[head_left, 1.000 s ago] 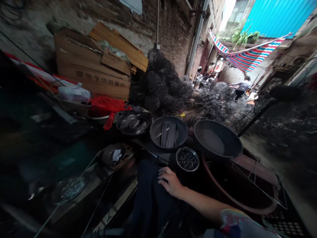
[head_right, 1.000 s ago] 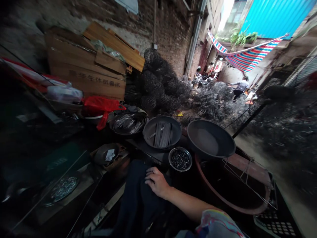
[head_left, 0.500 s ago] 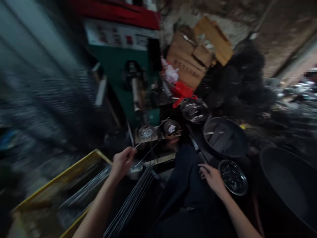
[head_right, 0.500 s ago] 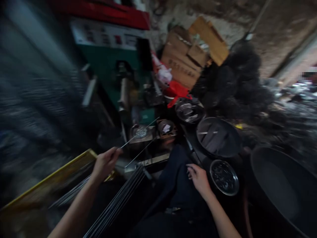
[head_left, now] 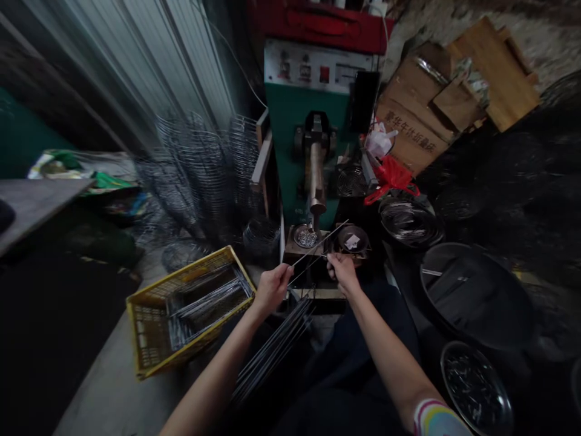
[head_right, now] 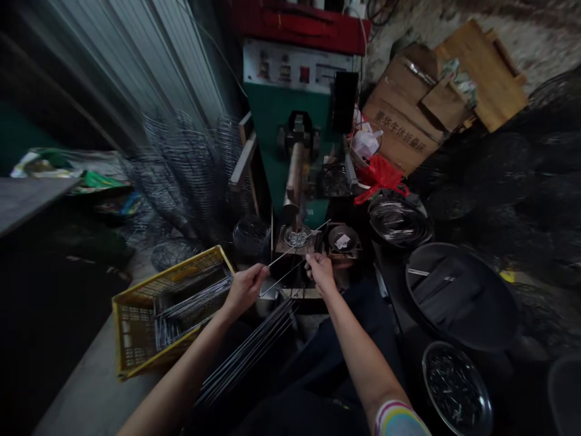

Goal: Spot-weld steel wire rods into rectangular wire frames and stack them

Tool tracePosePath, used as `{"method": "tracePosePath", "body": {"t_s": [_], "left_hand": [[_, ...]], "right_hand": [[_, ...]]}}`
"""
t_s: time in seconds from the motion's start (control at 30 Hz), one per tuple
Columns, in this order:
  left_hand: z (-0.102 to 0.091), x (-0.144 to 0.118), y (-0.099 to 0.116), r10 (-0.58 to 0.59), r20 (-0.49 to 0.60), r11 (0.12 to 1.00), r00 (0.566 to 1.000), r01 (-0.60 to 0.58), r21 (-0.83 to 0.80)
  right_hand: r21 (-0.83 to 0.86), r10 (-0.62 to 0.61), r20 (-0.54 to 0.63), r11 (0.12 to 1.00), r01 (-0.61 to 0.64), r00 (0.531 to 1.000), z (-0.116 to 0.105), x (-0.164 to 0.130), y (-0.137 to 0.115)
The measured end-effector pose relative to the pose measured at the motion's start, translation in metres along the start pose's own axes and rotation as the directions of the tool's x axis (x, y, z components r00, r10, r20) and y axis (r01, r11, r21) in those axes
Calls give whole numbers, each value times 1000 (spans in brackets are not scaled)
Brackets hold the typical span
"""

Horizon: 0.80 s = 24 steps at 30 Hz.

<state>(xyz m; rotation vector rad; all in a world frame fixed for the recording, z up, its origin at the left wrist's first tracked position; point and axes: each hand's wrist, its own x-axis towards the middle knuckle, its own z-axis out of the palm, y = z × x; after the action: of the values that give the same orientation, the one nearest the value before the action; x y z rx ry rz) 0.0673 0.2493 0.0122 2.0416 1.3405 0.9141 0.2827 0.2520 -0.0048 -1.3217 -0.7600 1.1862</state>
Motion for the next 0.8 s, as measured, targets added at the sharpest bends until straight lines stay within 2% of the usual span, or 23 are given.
{"method": "tracePosePath", "body": {"t_s": [0.07,0.17,0.37,0.8], "left_hand": [[3,-1,-1,-6,-3,1000,1000,6,3],[6,-2,-4,-13,-1,1000,1000,13,5],[9,-5,-8,-21,-18,1000,1000,21,-14],[4,-2,2,-47,-56,994,997,42,-100]], "right_hand": [[35,15,15,999,-16,1000,16,9,2],[86,22,24,996,-24,999,25,14,0],[148,22,39,989,-27,999,26,15,-5],[189,-60,52,981,49,997,33,17,-10]]}}
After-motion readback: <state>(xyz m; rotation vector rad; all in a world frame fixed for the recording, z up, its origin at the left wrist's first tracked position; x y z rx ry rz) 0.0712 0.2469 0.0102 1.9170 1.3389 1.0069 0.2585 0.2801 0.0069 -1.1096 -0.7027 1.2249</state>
